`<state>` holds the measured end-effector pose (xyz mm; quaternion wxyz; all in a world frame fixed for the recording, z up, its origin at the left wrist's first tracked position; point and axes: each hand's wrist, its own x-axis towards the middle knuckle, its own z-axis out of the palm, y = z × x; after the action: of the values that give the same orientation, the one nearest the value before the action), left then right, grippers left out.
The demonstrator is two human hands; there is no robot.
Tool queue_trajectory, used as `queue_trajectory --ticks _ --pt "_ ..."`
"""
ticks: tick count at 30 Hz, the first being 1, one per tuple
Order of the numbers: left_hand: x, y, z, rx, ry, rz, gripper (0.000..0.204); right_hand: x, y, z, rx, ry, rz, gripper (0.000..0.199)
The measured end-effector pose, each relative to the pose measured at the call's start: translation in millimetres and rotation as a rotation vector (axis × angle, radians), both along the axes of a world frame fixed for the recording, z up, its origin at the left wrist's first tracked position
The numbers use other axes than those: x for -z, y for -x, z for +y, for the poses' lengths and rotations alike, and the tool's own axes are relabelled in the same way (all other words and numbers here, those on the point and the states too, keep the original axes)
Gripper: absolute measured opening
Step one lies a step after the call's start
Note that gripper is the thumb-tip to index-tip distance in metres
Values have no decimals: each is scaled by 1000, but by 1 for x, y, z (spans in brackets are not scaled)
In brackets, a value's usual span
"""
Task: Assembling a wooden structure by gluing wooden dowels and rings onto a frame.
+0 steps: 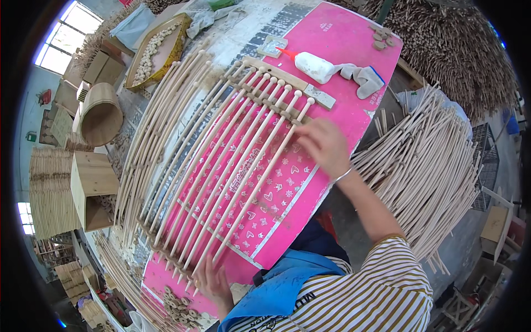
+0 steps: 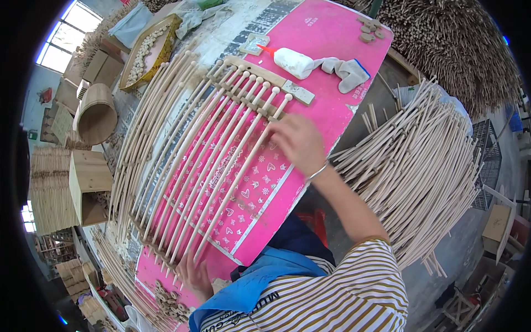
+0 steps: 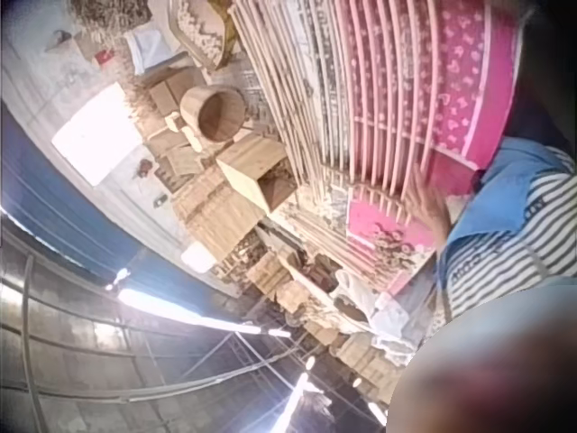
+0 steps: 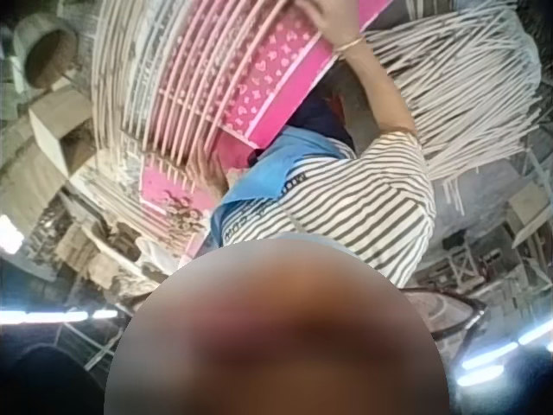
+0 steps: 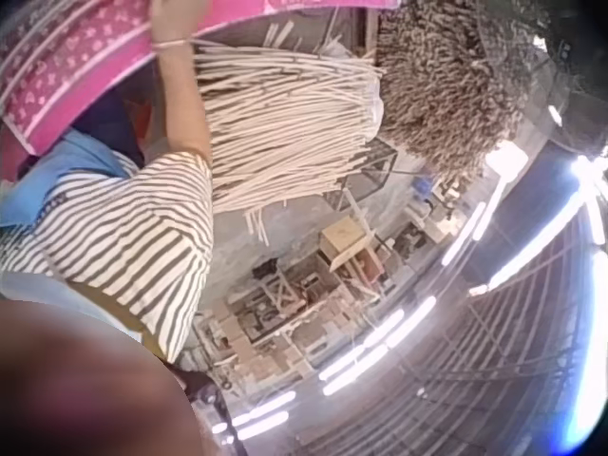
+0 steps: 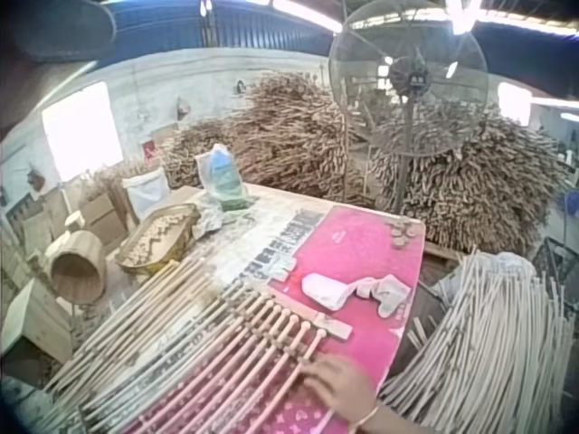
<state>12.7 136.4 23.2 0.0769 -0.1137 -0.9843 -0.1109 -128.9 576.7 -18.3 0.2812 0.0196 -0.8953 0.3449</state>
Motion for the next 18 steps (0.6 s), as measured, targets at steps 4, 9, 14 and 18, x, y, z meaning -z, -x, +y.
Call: queue_trajectory --ticks 4,9,14,18 --pt "3 41 48 83 -17 -47 50 2 19 50 7 -99 -60 32" --pt "11 61 63 122 -46 -108 39 -3 39 56 -270 -255 -123 34" --pt "12 69 65 143 -64 -112 32 -3 52 63 -325 -310 -107 28" --pt "14 69 60 141 -79 -116 31 0 57 64 -376 -333 -107 24"
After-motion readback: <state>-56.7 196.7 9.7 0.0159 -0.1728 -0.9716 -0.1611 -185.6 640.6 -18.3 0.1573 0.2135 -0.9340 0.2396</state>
